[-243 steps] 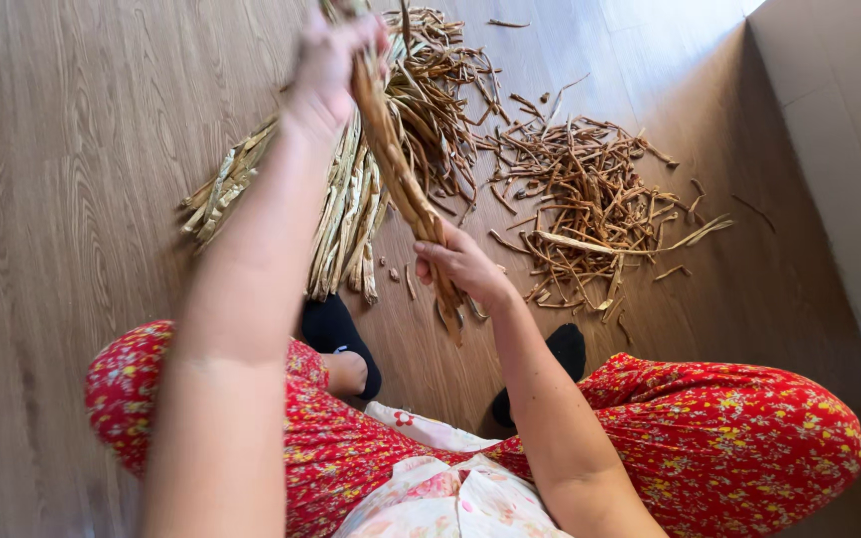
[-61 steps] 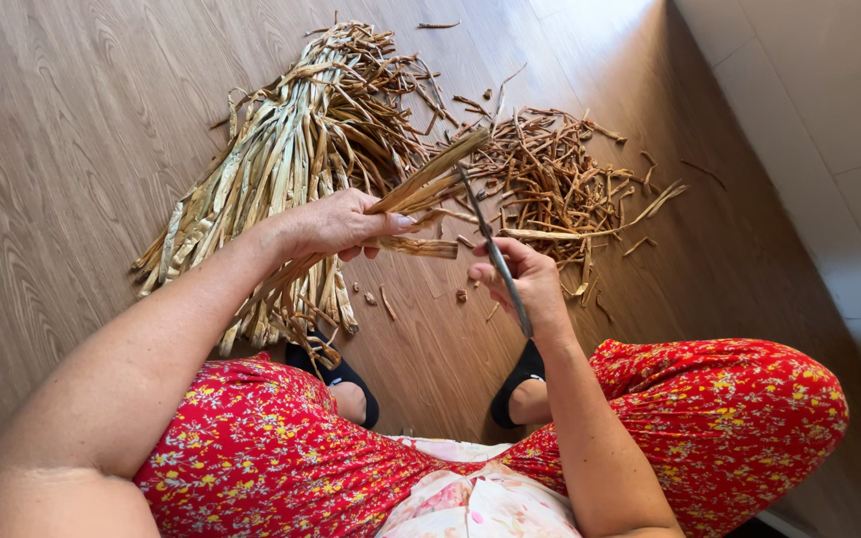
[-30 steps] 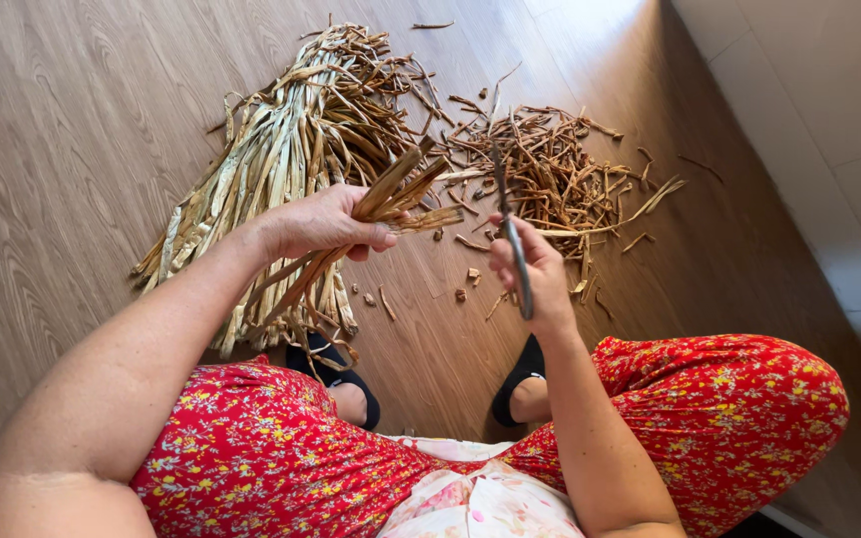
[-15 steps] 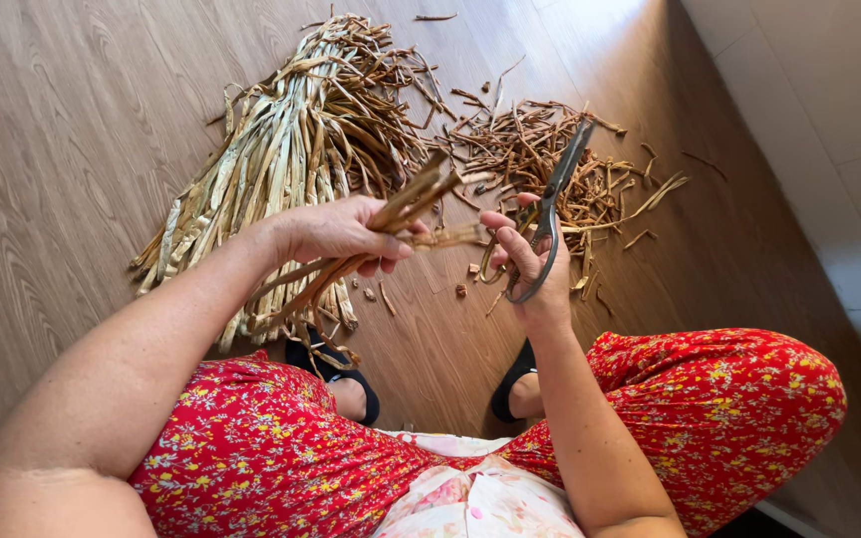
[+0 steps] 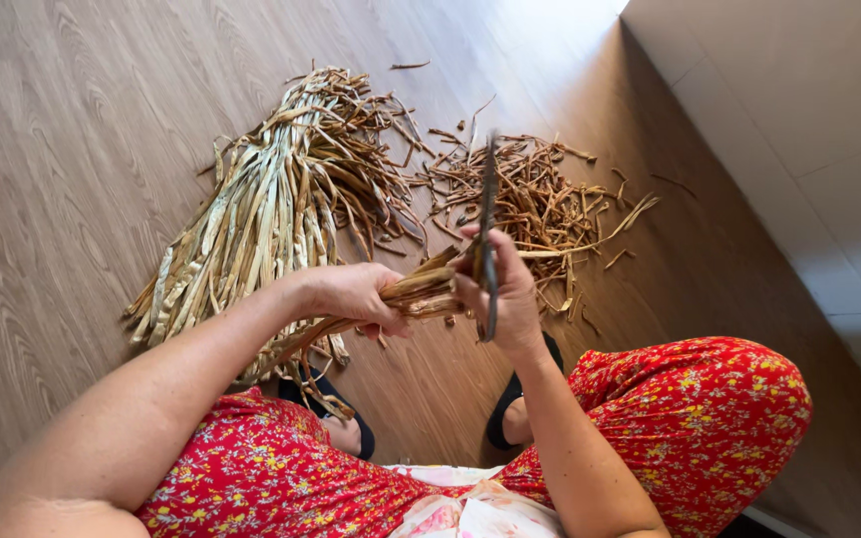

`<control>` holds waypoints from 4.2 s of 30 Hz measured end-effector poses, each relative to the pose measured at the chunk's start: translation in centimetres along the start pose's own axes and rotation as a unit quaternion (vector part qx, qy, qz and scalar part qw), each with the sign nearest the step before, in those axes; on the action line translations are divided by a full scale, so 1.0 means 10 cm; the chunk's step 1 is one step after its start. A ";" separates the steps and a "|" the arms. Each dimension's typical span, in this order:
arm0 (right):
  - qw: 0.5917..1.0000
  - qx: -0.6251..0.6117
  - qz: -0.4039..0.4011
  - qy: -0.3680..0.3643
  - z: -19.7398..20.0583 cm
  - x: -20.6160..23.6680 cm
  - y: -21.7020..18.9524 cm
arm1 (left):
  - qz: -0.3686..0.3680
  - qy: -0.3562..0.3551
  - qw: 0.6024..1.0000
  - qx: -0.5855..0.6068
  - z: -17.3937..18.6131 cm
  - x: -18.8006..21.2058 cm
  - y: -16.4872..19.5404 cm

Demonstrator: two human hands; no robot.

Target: The person sits on a wooden floor and uses scissors to cut a bundle of dried, light-brown plant stems into smaller pieces. The cut pieces fall onto the floor, forming a growing pile of debris next to the uncut bundle.

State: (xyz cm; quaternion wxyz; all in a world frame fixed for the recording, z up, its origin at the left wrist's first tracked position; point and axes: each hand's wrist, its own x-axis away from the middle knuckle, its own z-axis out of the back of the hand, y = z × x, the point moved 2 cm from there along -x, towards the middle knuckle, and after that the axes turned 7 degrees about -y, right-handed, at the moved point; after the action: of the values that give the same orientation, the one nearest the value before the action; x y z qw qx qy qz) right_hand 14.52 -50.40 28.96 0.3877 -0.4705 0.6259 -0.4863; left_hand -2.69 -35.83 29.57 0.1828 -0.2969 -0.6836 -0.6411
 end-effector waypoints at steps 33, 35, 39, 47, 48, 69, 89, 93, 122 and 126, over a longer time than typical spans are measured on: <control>0.902 -0.267 0.192 0.279 0.67 0.08 -0.38 | -0.040 0.499 0.715 -0.488 0.71 0.51 0.03; 0.908 -0.248 0.188 0.279 0.62 0.05 -0.31 | -0.041 0.478 0.805 -0.348 0.62 0.41 0.14; 0.926 -0.209 0.184 0.254 0.33 0.01 -0.25 | 0.010 0.229 0.972 0.057 -0.01 -0.06 0.41; 0.983 -0.064 0.165 0.055 -0.48 0.30 -0.10 | -0.306 0.251 0.833 0.387 0.20 -0.15 0.46; 0.981 -0.102 0.167 0.006 -0.58 0.32 -0.04 | -0.364 0.306 0.809 0.346 0.40 -0.06 0.41; 0.890 -0.092 -0.347 -0.282 -0.66 0.56 1.69 | -0.322 0.419 0.809 0.258 1.27 0.58 -0.39; 0.986 0.144 -0.062 -0.056 0.03 -0.15 0.76 | -0.196 0.369 0.906 -0.069 0.96 0.37 -0.40; 0.980 0.179 -0.063 -0.057 -0.09 -0.13 0.53 | -0.143 0.348 0.905 -0.200 0.81 0.18 -0.36; 0.997 0.035 -0.011 0.065 -0.14 0.12 0.71 | -0.151 0.314 0.937 0.008 0.73 0.19 -0.28; 0.997 0.076 -0.031 -0.011 -0.30 0.18 0.81 | -0.179 0.322 0.929 0.032 0.75 0.24 -0.27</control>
State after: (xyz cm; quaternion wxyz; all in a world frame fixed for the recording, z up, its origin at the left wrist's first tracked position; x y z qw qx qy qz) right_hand 9.50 -50.74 21.67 0.4138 -0.4641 0.5684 -0.5389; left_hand -5.24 -27.99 28.23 0.2843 0.0590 -0.6504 -0.7019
